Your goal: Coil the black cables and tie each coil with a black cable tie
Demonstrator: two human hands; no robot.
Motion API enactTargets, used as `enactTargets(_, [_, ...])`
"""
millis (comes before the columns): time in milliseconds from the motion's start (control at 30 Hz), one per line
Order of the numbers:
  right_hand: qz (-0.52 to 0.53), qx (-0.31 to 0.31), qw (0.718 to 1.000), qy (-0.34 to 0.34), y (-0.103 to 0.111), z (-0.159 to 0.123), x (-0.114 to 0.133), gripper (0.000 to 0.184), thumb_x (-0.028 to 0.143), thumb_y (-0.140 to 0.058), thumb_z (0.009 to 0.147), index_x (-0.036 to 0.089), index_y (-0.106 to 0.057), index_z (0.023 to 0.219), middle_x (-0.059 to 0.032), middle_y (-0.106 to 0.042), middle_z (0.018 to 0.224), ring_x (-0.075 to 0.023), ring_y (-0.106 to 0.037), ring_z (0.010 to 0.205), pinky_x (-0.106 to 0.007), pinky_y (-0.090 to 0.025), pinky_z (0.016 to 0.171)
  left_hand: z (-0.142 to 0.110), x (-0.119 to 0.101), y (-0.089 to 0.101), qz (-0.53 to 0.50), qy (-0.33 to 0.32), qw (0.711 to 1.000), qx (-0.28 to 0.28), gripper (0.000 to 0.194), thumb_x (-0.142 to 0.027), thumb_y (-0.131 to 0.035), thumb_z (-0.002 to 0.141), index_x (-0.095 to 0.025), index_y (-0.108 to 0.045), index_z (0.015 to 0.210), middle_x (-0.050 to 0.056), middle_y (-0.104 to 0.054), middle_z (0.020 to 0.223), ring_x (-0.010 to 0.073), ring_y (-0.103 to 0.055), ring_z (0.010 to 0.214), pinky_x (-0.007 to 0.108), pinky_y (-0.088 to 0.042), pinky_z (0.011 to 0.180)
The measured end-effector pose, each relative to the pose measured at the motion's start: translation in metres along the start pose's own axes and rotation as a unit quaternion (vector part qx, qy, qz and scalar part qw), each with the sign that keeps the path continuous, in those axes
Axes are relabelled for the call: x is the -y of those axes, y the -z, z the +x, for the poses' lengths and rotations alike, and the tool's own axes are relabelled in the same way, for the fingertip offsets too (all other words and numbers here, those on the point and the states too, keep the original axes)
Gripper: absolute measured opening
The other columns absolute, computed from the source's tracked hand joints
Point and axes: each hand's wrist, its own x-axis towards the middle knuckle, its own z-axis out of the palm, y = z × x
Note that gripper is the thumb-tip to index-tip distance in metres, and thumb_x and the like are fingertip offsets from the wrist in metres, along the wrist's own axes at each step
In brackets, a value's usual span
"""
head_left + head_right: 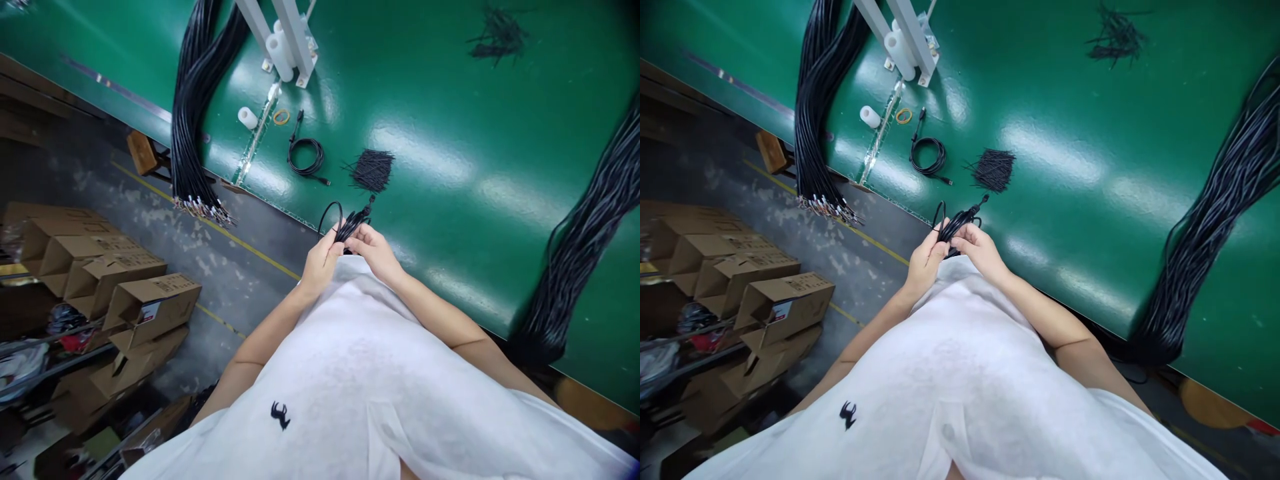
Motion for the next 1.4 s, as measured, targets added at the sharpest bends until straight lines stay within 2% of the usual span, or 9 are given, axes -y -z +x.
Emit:
enactTargets(100, [-0.265, 0.007, 0.959, 0.101, 0.012, -0.008, 0.004, 0.02, 0.032, -0.052, 0.093, 0.017, -0.061, 0.086, 0.0004, -0.059, 0.073, -0.0116, -0.05, 0.067, -0.025, -0.039, 0.065, 0.002, 0.001, -0.003, 0.039, 0.004, 0.999, -0.026, 0.042, -0.037, -0.037, 0.101, -0.015, -0.056, 0.132, 0.005, -0.069, 0.093, 0.0144, -0.062, 0.082, 0.026, -0.05, 0.081])
enactTargets(200, [-0.508, 0.036, 0.817, 0.27, 0.023, -0.008, 0.016, 0.026, 0.027, -0.043, 0.1, 0.016, -0.065, 0.09, -0.0057, -0.065, 0.085, -0.0156, -0.053, 0.079, -0.03, -0.039, 0.073, 0.003, 0.002, -0.006, 0.098, -0.02, 0.995, -0.001, 0.037, -0.032, -0.039, 0.1, -0.016, -0.06, 0.125, 0.009, -0.07, 0.108, 0.0179, -0.063, 0.098, 0.029, -0.048, 0.09])
enactTargets(333, [-0.619, 0.146, 0.647, 0.421, 0.035, 0.004, 0.029, 0.033, 0.018, -0.033, 0.103, 0.014, -0.065, 0.096, -0.011, -0.065, 0.104, -0.0186, -0.055, 0.098, -0.034, -0.039, 0.082, 0.004, 0.001, -0.005, 0.084, 0.008, 0.993, 0.081, 0.03, -0.031, -0.042, 0.097, -0.015, -0.066, 0.106, 0.008, -0.069, 0.101, 0.0185, -0.062, 0.092, 0.029, -0.047, 0.086])
enactTargets(500, [-0.673, 0.274, 0.507, 0.464, 0.041, 0.009, 0.034, 0.032, 0.015, -0.029, 0.104, 0.013, -0.06, 0.093, -0.0062, -0.059, 0.085, -0.016, -0.051, 0.076, -0.033, -0.036, 0.07, 0.011, 0.007, -0.002, -0.005, 0.11, 0.978, 0.176, 0.025, -0.034, -0.049, 0.088, -0.016, -0.058, 0.074, -0.003, -0.053, 0.063, 0.012, -0.047, 0.062, 0.025, -0.036, 0.062])
enactTargets(633, [-0.72, 0.304, 0.449, 0.433, 0.042, 0.013, 0.038, 0.036, 0.013, -0.024, 0.103, 0.011, -0.058, 0.092, -0.0071, -0.055, 0.083, -0.0179, -0.05, 0.075, -0.035, -0.033, 0.064, 0.023, 0.019, -0.005, -0.109, 0.154, 0.961, 0.201, 0.029, -0.043, -0.057, 0.081, -0.018, -0.049, 0.067, -0.005, -0.045, 0.056, 0.0101, -0.037, 0.055, 0.025, -0.028, 0.056])
enactTargets(1000, [-0.81, 0.293, 0.383, 0.333, 0.032, 0.024, 0.043, 0.034, 0.005, -0.032, 0.094, 0.003, -0.065, 0.093, -0.0143, -0.062, 0.085, -0.0208, -0.055, 0.076, -0.034, -0.036, 0.061, 0.056, 0.036, -0.028, -0.167, 0.164, 0.957, 0.174, 0.042, -0.053, -0.067, 0.073, -0.016, -0.056, 0.091, -0.008, -0.046, 0.054, 0.0093, -0.037, 0.051, 0.023, -0.024, 0.052])
enactTargets(1133, [-0.811, 0.315, 0.453, 0.193, 0.032, 0.039, 0.053, 0.028, 0.013, -0.039, 0.094, 0.005, -0.066, 0.096, -0.0166, -0.069, 0.09, -0.0227, -0.063, 0.081, -0.033, -0.042, 0.065, 0.062, 0.033, -0.032, -0.184, 0.169, 0.955, 0.159, 0.063, -0.046, -0.065, 0.075, -0.014, -0.05, 0.126, -0.006, -0.054, 0.059, 0.0114, -0.044, 0.054, 0.024, -0.03, 0.053])
enactTargets(1267, [-0.802, 0.239, 0.544, 0.062, 0.035, 0.053, 0.07, 0.025, 0.022, -0.047, 0.092, 0.011, -0.069, 0.097, -0.0143, -0.074, 0.096, -0.0248, -0.069, 0.088, -0.031, -0.045, 0.067, 0.072, 0.022, -0.038, -0.257, 0.17, 0.943, 0.127, 0.048, -0.028, -0.051, 0.076, -0.013, -0.059, 0.121, -0.002, -0.057, 0.066, 0.0116, -0.049, 0.06, 0.023, -0.036, 0.057])
enactTargets(1400, [-0.805, 0.182, 0.563, 0.046, 0.038, 0.059, 0.081, 0.033, 0.026, -0.038, 0.097, 0.015, -0.068, 0.102, -0.0121, -0.075, 0.099, -0.0251, -0.07, 0.091, -0.031, -0.047, 0.069, 0.085, 0.018, -0.041, -0.337, 0.125, 0.927, 0.113, 0.053, -0.015, -0.05, 0.068, -0.016, -0.062, 0.12, 0.004, -0.065, 0.083, 0.0149, -0.059, 0.077, 0.027, -0.046, 0.073])
